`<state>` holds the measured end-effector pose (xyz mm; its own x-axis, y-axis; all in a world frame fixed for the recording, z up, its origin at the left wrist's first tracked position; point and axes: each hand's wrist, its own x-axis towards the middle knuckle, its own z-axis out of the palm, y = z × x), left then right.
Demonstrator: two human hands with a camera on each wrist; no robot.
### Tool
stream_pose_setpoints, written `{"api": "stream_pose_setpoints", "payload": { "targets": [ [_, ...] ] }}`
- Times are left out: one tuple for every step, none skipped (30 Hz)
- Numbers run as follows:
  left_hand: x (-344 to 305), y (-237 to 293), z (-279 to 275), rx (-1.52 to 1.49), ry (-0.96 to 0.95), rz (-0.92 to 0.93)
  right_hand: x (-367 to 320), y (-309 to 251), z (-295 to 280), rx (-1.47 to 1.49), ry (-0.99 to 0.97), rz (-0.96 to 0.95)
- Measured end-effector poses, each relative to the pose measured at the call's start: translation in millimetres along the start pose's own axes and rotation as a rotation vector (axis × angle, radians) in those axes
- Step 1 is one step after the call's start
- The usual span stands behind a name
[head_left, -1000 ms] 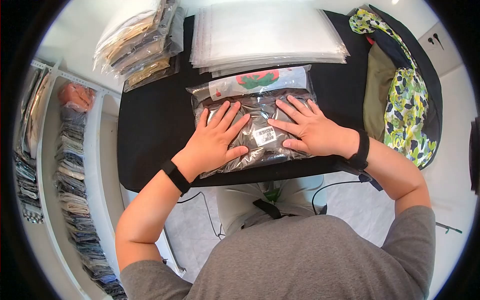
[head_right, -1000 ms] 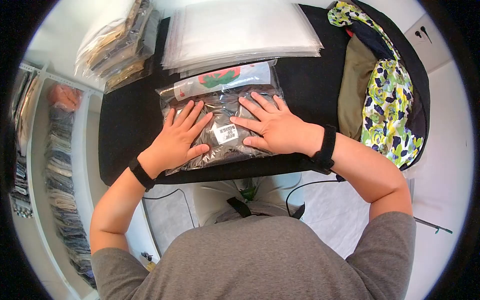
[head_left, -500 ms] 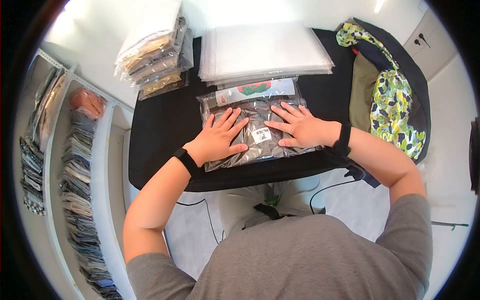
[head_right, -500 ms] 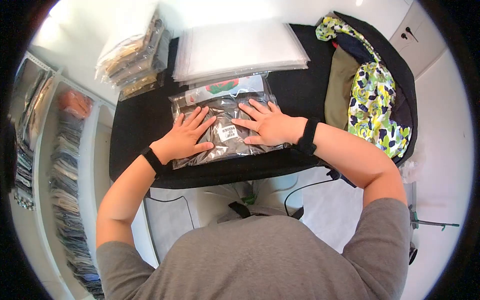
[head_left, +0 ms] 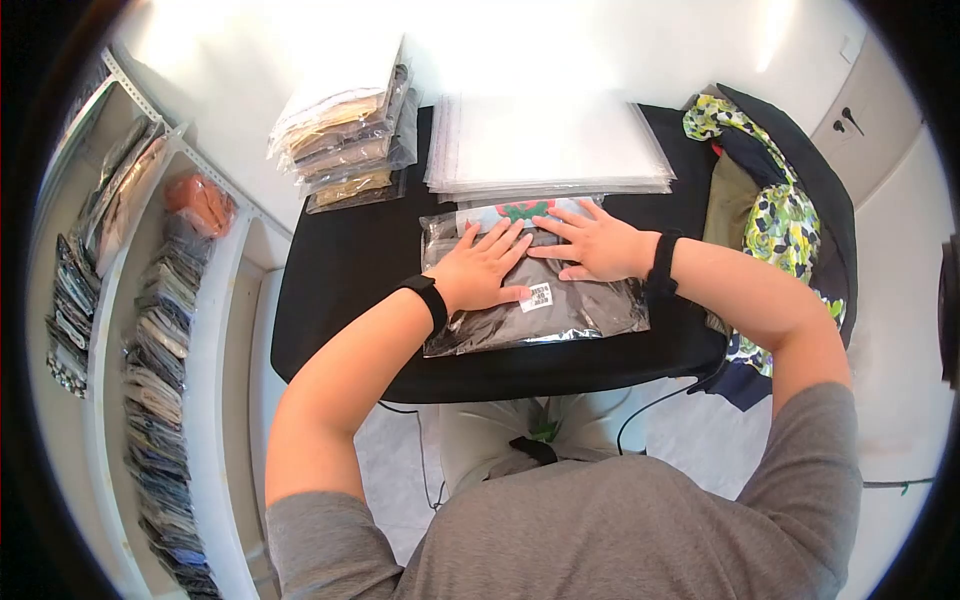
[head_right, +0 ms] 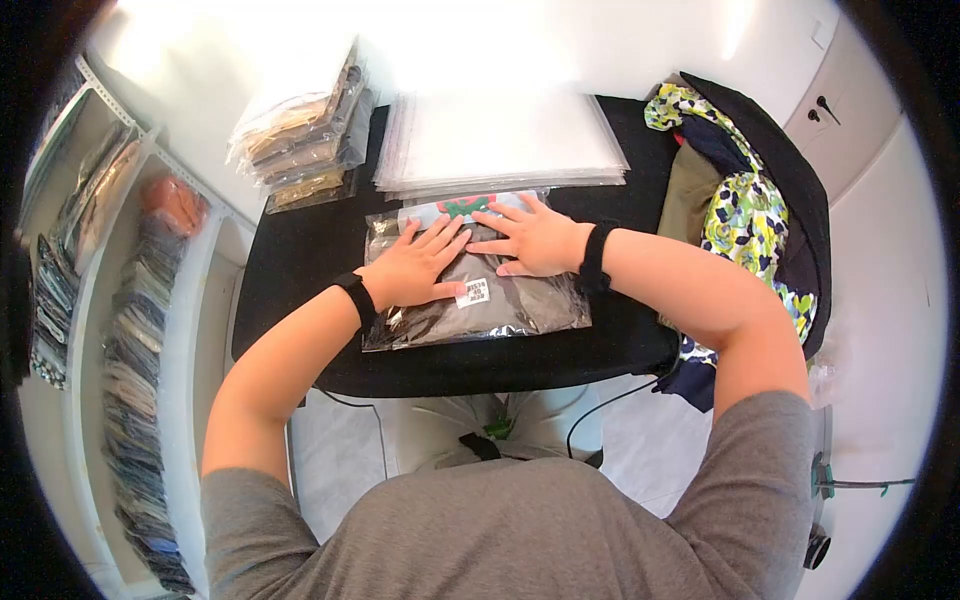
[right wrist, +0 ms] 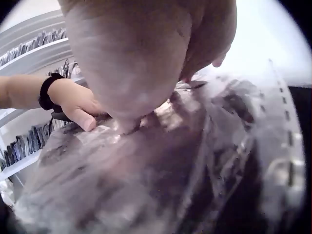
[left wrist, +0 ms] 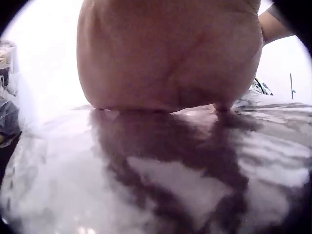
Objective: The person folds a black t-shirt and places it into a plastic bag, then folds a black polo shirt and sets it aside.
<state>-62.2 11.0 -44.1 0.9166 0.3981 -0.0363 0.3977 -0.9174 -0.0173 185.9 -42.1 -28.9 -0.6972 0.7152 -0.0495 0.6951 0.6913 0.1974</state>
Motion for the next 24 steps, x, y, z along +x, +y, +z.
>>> {"api": "stream_pose_setpoints", "payload": {
  "targets": [
    [0.9,-1.2,2.8,-0.004,-0.002,-0.005,-0.6,1.8,4.2,0.003,-0.002,-0.006],
    [0.9,-1.9,6.8,-0.031,-0.002,-0.006,-1.0,3.1,8.8,0.068,-0.001,-0.002],
    [1.2,-1.9,8.3,-0.061,-0.004,-0.007,0.0,2.7,11.1,0.135,-0.003,0.003],
    [2.0,-4.0,10.1,-0.082,0.001,0.001,-0.1,3.6,13.6,0.187,-0.046,0.016],
    [2.9,-5.5,13.0,-0.092,-0.008,-0.002,-0.3,4.0,17.0,0.199,-0.051,0.012],
    [3.7,-5.8,13.0,-0.107,-0.015,-0.004,-0.2,3.7,19.1,0.223,-0.048,0.026],
    [4.1,-6.5,13.1,-0.122,-0.023,-0.005,0.0,3.8,21.1,0.247,-0.046,0.041],
    [4.0,-7.2,14.5,-0.139,-0.012,0.0,-0.1,4.4,22.5,0.272,-0.041,0.046],
    [3.9,-7.5,14.4,-0.153,-0.023,0.0,0.5,5.0,22.2,0.287,-0.05,0.044],
    [3.4,-6.8,13.4,-0.142,-0.008,0.003,0.5,4.5,21.3,0.286,-0.044,0.045],
    [3.5,-6.4,12.8,-0.129,0.009,0.007,0.5,4.6,20.8,0.282,-0.038,0.047],
    [3.7,-6.5,13.5,-0.142,0.025,0.007,0.4,4.8,20.9,0.293,-0.046,0.05],
    [4.3,-6.7,13.3,-0.15,0.02,0.011,0.6,5.4,20.7,0.304,-0.036,0.047],
    [4.6,-6.2,12.8,-0.15,0.021,0.005,0.6,6.0,20.7,0.313,-0.026,0.044],
    [4.6,-5.9,13.2,-0.149,0.023,-0.002,0.8,6.3,20.7,0.318,-0.03,0.047],
    [4.5,-6.2,14.4,-0.156,0.032,0.0,1.1,6.4,20.3,0.321,-0.03,0.048],
    [5.0,-6.7,15.4,-0.159,0.03,0.003,1.0,6.0,20.3,0.322,-0.028,0.047],
    [5.2,-6.9,15.4,-0.155,0.032,0.003,1.0,6.1,20.6,0.323,-0.029,0.05],
    [4.8,-6.6,14.8,-0.149,0.035,0.003,0.9,6.2,20.8,0.318,-0.025,0.045],
    [4.6,-6.5,14.8,-0.148,0.037,0.006,0.6,6.3,20.5,0.312,-0.02,0.039],
    [4.7,-6.8,15.8,-0.145,0.033,0.006,0.6,6.4,20.4,0.308,-0.019,0.042],
    [4.6,-6.9,16.4,-0.141,0.031,0.007,0.8,6.7,20.6,0.302,-0.028,0.041],
    [4.0,-6.7,16.7,-0.138,0.035,0.011,0.4,6.0,21.1,0.297,-0.038,0.039],
    [4.4,-7.5,16.8,-0.134,0.026,0.013,0.7,6.8,22.1,0.303,-0.069,0.039]
  ]
}}
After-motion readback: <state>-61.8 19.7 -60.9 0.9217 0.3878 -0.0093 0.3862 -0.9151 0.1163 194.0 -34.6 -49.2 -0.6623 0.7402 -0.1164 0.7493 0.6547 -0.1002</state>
